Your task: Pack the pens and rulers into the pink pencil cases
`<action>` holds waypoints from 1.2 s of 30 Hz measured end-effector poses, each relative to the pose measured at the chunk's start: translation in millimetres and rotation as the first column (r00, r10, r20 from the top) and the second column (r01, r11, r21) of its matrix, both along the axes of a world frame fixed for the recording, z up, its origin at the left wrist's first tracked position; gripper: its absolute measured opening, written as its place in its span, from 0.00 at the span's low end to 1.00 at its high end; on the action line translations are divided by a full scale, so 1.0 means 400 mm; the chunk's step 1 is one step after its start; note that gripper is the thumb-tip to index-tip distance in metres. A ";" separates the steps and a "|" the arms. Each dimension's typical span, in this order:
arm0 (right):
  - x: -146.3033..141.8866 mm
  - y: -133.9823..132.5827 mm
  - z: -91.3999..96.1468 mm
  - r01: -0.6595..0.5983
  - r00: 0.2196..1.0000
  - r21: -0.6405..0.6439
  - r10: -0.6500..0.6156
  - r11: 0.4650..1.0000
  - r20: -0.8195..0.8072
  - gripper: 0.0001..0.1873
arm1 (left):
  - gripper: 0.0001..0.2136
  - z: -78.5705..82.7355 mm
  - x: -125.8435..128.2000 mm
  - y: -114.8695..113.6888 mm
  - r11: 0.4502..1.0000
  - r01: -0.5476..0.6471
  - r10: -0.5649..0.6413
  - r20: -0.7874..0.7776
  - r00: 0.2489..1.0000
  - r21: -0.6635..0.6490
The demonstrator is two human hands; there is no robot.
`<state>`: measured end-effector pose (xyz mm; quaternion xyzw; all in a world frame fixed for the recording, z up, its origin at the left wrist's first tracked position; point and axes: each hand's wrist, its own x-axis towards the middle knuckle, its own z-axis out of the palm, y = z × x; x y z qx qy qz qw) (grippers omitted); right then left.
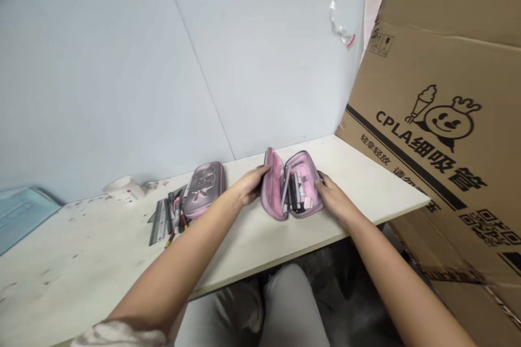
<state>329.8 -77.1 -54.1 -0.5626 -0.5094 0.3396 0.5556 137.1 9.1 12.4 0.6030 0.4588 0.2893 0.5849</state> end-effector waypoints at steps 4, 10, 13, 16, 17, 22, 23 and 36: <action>0.010 -0.026 -0.023 0.026 0.999 -0.097 -0.030 0.995 -0.039 0.30 | 0.36 -0.034 -0.012 0.000 0.869 0.134 0.131 -0.483 0.866 0.476; -0.017 -0.037 -0.024 0.108 0.993 -0.022 -0.107 0.994 0.045 0.35 | 0.39 -0.111 0.116 -0.043 0.782 0.359 0.050 -0.625 0.779 0.510; 0.011 -0.029 0.045 0.193 0.967 0.073 -0.202 0.979 0.157 0.34 | 0.35 -0.062 0.185 -0.018 0.791 0.266 0.062 -0.505 0.861 0.551; 0.031 -0.018 0.177 0.243 0.880 0.198 -0.301 0.950 0.367 0.33 | 0.32 0.022 0.228 0.027 0.794 0.126 0.043 -0.261 0.964 0.595; 0.025 -0.011 0.224 0.239 0.828 0.235 -0.324 0.942 0.457 0.33 | 0.31 0.044 0.234 0.042 0.801 0.072 0.024 -0.153 0.988 0.595; -0.107 0.064 0.332 0.173 0.511 0.135 -0.206 0.976 0.835 0.30 | 0.27 0.024 0.179 0.100 0.897 -0.056 -0.068 0.262 0.963 0.438; -0.140 0.084 0.321 0.149 0.476 0.081 -0.143 0.986 0.868 0.30 | 0.26 0.000 0.153 0.109 0.923 -0.066 -0.051 0.289 0.956 0.379; -0.327 0.197 0.182 0.199 0.232 -0.082 0.034 0.977 0.972 0.30 | 0.27 -0.081 -0.099 0.119 0.779 0.234 0.201 -0.585 0.786 0.582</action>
